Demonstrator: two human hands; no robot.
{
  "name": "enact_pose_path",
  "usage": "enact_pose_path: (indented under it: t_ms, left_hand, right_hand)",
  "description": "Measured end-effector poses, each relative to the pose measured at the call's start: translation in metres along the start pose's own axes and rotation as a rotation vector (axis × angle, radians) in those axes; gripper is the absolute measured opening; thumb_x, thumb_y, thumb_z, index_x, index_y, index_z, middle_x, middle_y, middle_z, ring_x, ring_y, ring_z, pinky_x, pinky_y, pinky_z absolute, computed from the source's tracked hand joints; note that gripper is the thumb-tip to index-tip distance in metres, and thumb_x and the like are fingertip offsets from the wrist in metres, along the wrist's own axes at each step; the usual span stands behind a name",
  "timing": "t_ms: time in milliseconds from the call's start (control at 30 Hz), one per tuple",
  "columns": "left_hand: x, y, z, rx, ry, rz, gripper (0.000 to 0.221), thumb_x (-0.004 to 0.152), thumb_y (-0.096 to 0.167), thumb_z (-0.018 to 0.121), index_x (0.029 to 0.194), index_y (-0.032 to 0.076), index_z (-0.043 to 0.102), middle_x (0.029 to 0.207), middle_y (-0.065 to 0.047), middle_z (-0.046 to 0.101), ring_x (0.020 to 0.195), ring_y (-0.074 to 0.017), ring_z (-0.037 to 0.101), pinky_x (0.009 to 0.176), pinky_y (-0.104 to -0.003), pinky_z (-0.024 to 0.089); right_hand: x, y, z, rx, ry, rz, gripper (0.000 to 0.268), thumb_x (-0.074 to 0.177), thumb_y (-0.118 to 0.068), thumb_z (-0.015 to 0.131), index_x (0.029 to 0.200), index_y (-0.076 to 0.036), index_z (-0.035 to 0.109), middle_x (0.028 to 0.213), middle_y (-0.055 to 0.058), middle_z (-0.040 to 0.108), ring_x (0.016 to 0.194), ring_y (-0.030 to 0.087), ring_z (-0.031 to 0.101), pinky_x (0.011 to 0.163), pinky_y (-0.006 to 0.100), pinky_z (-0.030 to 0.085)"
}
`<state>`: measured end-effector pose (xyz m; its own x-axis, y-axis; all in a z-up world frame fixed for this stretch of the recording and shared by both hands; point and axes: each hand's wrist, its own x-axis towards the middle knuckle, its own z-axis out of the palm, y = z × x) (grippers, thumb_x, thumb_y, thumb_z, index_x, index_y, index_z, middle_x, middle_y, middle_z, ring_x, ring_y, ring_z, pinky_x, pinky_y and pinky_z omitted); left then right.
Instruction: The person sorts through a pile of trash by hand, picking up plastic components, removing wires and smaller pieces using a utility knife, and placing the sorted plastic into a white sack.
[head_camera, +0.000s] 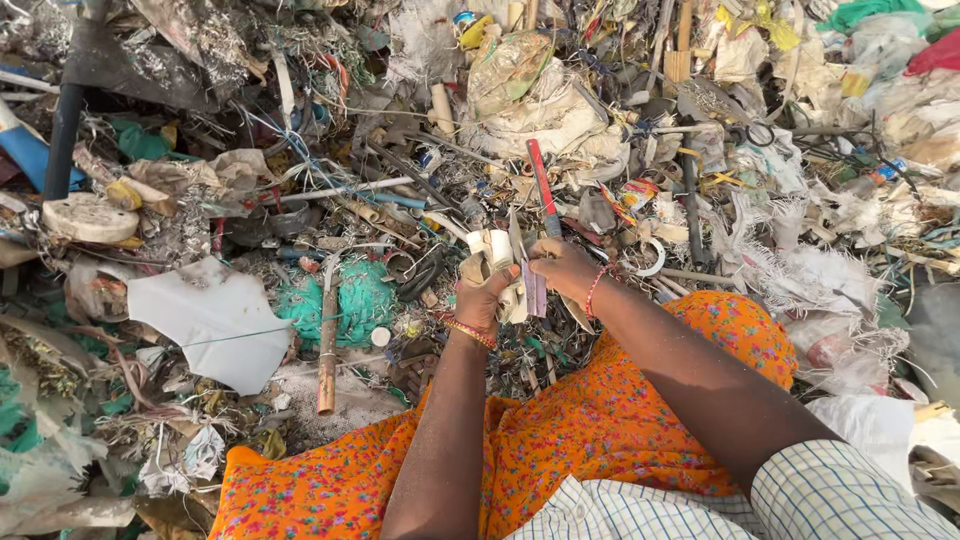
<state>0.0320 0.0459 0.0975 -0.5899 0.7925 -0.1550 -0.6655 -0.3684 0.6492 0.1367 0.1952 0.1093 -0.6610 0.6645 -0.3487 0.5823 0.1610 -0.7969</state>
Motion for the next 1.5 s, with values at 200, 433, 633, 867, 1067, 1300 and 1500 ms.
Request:
enact_pose_path:
  t_ms: [200, 433, 633, 867, 1067, 1300, 1500]
  left_hand:
    - [-0.007, -0.026, 0.027, 0.206, 0.032, 0.095, 0.041, 0.083, 0.002, 0.080, 0.119, -0.001, 0.062, 0.096, -0.006, 0.071, 0.077, -0.0139, 0.067, 0.063, -0.028, 0.052]
    - [0.000, -0.042, 0.063, 0.414, 0.123, 0.235, 0.047, 0.083, 0.006, 0.084, 0.120, -0.001, 0.056, 0.099, -0.008, 0.070, 0.080, -0.0130, 0.067, 0.068, -0.026, 0.054]
    - [0.023, -0.035, 0.156, 0.619, -0.007, 0.338, 0.059, 0.081, 0.011, 0.087, 0.124, -0.005, 0.051, 0.109, -0.010, 0.071, 0.094, -0.0148, 0.070, 0.082, -0.027, 0.058]
    - [0.025, -0.033, 0.256, 0.703, -0.194, 0.424, 0.062, 0.084, 0.014, 0.084, 0.132, -0.004, 0.048, 0.114, -0.010, 0.068, 0.098, -0.0130, 0.068, 0.085, -0.026, 0.058]
    - [0.016, -0.066, 0.325, 0.746, -0.401, 0.421, 0.057, 0.089, 0.024, 0.085, 0.130, -0.001, 0.054, 0.118, -0.012, 0.069, 0.105, -0.0189, 0.070, 0.093, -0.031, 0.058]
    - [-0.035, -0.146, 0.359, 0.985, -0.668, 0.350, 0.074, 0.083, 0.034, 0.083, 0.139, 0.002, 0.048, 0.126, -0.022, 0.057, 0.117, -0.0394, 0.061, 0.099, -0.046, 0.052]
    - [-0.128, -0.236, 0.338, 1.219, -1.075, -0.022, 0.086, 0.079, 0.042, 0.081, 0.146, 0.005, 0.041, 0.128, -0.027, 0.052, 0.117, -0.0449, 0.060, 0.099, -0.049, 0.050]
  right_hand:
    - [-0.016, 0.029, 0.023, -0.101, 0.407, -0.175, 0.026, 0.093, -0.027, 0.058, 0.106, -0.011, 0.073, 0.098, 0.014, 0.074, 0.090, 0.035, 0.069, 0.079, 0.045, 0.053]
    - [-0.029, 0.012, 0.003, 0.131, 0.462, -0.075, 0.027, 0.094, -0.029, 0.057, 0.108, -0.011, 0.072, 0.103, 0.014, 0.076, 0.096, 0.033, 0.072, 0.082, 0.041, 0.055]
    - [-0.040, -0.008, -0.067, 0.425, 0.697, -0.343, 0.023, 0.102, -0.016, 0.054, 0.114, -0.005, 0.071, 0.101, 0.011, 0.075, 0.094, 0.023, 0.072, 0.085, 0.034, 0.054]
    - [-0.059, -0.023, -0.161, 0.527, 0.789, -0.374, 0.022, 0.105, -0.015, 0.054, 0.115, -0.004, 0.071, 0.100, 0.006, 0.074, 0.092, 0.012, 0.067, 0.082, 0.027, 0.053]
    - [-0.092, 0.019, -0.226, 0.948, 0.888, -0.427, 0.024, 0.108, -0.015, 0.056, 0.119, 0.001, 0.069, 0.100, 0.001, 0.064, 0.088, 0.009, 0.055, 0.079, 0.025, 0.046]
    - [-0.195, 0.085, -0.253, 1.225, 0.942, -0.343, 0.033, 0.107, -0.027, 0.045, 0.125, -0.004, 0.061, 0.116, 0.006, 0.068, 0.107, 0.015, 0.067, 0.097, 0.032, 0.055]
    - [-0.315, 0.204, -0.186, 1.513, 1.121, -0.036, 0.033, 0.106, -0.027, 0.043, 0.126, -0.008, 0.061, 0.115, 0.006, 0.071, 0.105, 0.019, 0.069, 0.095, 0.035, 0.056]
